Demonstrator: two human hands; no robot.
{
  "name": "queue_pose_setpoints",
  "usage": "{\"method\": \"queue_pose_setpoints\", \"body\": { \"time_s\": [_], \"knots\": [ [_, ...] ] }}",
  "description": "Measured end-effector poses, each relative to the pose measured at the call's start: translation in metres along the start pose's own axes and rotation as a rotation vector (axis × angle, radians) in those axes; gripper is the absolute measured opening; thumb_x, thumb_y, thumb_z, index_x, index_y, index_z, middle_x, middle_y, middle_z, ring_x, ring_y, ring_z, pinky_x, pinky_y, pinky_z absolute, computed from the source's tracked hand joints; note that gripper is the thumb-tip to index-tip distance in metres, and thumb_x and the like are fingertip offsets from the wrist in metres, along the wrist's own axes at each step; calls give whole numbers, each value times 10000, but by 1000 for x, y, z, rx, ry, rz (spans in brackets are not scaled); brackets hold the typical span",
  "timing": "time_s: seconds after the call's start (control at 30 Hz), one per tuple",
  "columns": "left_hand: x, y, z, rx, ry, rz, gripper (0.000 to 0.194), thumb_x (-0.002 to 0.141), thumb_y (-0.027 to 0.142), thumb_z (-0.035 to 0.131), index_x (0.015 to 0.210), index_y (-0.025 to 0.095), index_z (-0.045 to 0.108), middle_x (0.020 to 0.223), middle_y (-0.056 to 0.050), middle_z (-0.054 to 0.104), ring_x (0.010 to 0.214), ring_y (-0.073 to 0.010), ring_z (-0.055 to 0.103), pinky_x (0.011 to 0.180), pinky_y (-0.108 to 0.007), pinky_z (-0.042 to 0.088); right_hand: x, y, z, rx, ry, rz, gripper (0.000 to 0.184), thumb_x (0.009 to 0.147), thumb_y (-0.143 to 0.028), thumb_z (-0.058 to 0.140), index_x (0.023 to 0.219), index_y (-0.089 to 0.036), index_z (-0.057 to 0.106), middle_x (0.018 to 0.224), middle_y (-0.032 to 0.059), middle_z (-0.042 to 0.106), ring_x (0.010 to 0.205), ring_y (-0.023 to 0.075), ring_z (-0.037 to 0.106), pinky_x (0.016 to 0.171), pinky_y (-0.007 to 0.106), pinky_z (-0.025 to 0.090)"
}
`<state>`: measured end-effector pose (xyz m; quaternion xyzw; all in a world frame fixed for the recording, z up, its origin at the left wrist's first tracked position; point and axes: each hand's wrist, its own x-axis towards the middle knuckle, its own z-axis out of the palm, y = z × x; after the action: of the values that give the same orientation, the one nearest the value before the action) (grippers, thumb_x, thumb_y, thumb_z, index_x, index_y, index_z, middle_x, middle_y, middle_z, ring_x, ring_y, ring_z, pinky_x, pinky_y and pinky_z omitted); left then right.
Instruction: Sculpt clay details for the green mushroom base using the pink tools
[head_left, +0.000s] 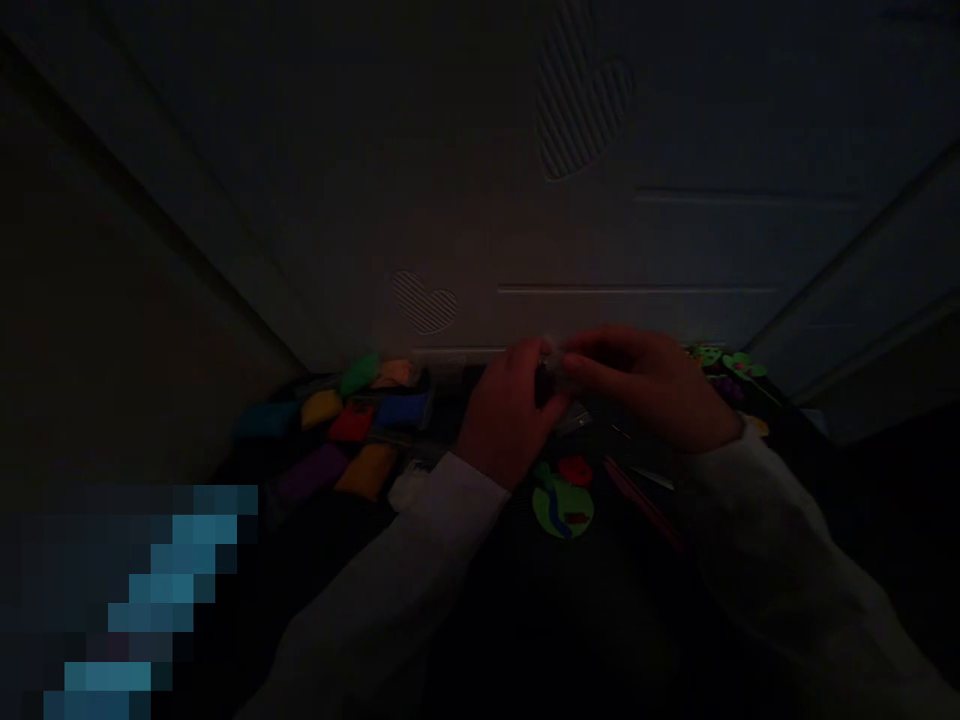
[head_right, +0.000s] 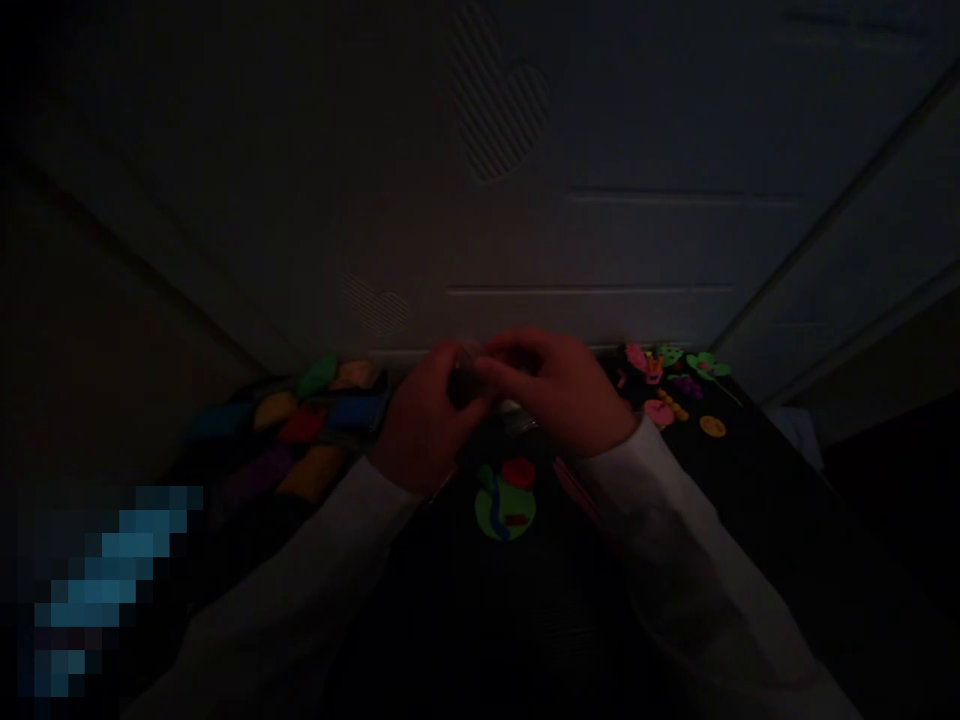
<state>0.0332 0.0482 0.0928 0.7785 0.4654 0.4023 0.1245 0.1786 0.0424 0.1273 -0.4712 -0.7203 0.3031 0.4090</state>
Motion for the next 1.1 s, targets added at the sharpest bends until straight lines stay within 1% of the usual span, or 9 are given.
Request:
{"method": "queue_pose_setpoints", "body": {
  "time_s": [0.1, 0.17, 0.23, 0.3, 0.37, 0.43, 0.57, 0.73, 1.1],
  "knots": [
    [0, 1, -1, 19, -52, 24, 374, 709, 311, 547, 1028, 156, 427, 1001, -80, 522, 918, -199, 493, 795, -348, 399, 2, 2, 1, -139, 57, -39, 189, 735, -287, 524, 827, -147, 611, 777, 17, 603, 699, 101, 550, 623, 200, 424],
    [1, 2, -6, -69, -107, 11, 420, 693, 284, 561, 1067, 154, 420, 1046, -83, 516, 927, -185, 500, 798, -322, 408, 2, 2, 0, -188, 80, -65, 169, 739, -269, 516, 803, -143, 609, 749, 10, 600, 676, 93, 543, 609, 193, 407],
    [4, 2, -12, -179, -118, -20, 388, 709, 282, 541, 1065, 160, 445, 1050, -69, 531, 921, -160, 515, 791, -284, 418, 2, 3, -1, -232, 94, -104, 159, 748, -258, 506, 801, -141, 600, 754, 5, 593, 688, 91, 537, 621, 191, 394],
    [7, 3, -20, -226, -80, -37, 274, 739, 296, 504, 983, 172, 518, 998, -42, 566, 898, -138, 529, 787, -254, 418, 0, 3, -1, -267, 90, -150, 151, 758, -247, 493, 809, -140, 587, 767, 3, 586, 708, 91, 532, 630, 187, 385],
    [9, 3, -27, -186, -39, -30, 191, 745, 313, 496, 851, 177, 580, 903, -19, 598, 847, -125, 545, 772, -237, 417, -2, 3, 0, -293, 68, -202, 148, 766, -238, 481, 820, -139, 577, 779, 2, 580, 720, 91, 526, 638, 184, 379],
    [10, 3, -31, -132, -26, -18, 164, 733, 314, 513, 779, 183, 600, 833, -1, 610, 792, -116, 556, 747, -224, 418, -3, 3, 0, -310, 55, -250, 142, 768, -224, 475, 819, -135, 573, 782, 2, 577, 724, 91, 523, 648, 183, 377],
    [10, 7, -34, -62, -12, -32, 152, 715, 313, 536, 770, 196, 615, 790, 15, 623, 737, -111, 561, 718, -217, 423, -3, 1, 0, -327, 60, -279, 135, 758, -214, 490, 802, -121, 578, 764, 4, 575, 718, 88, 518, 656, 180, 373],
    [9, 11, -34, -66, 3, -62, 142, 698, 300, 550, 765, 196, 619, 745, 28, 628, 668, -105, 557, 657, -204, 438, -3, -1, 0, -349, 65, -307, 125, 750, -207, 494, 782, -119, 578, 759, 7, 572, 715, 91, 515, 653, 182, 372],
    [8, 12, -35, 6, 24, 34, 127, 718, 296, 527, 755, 202, 606, 784, 20, 622, 715, -110, 558, 737, -224, 426, -3, -3, 2, -452, 93, -340, 86, 739, -203, 498, 764, -140, 552, 757, -3, 562, 718, 100, 510, 685, 217, 349]
  ]
}}
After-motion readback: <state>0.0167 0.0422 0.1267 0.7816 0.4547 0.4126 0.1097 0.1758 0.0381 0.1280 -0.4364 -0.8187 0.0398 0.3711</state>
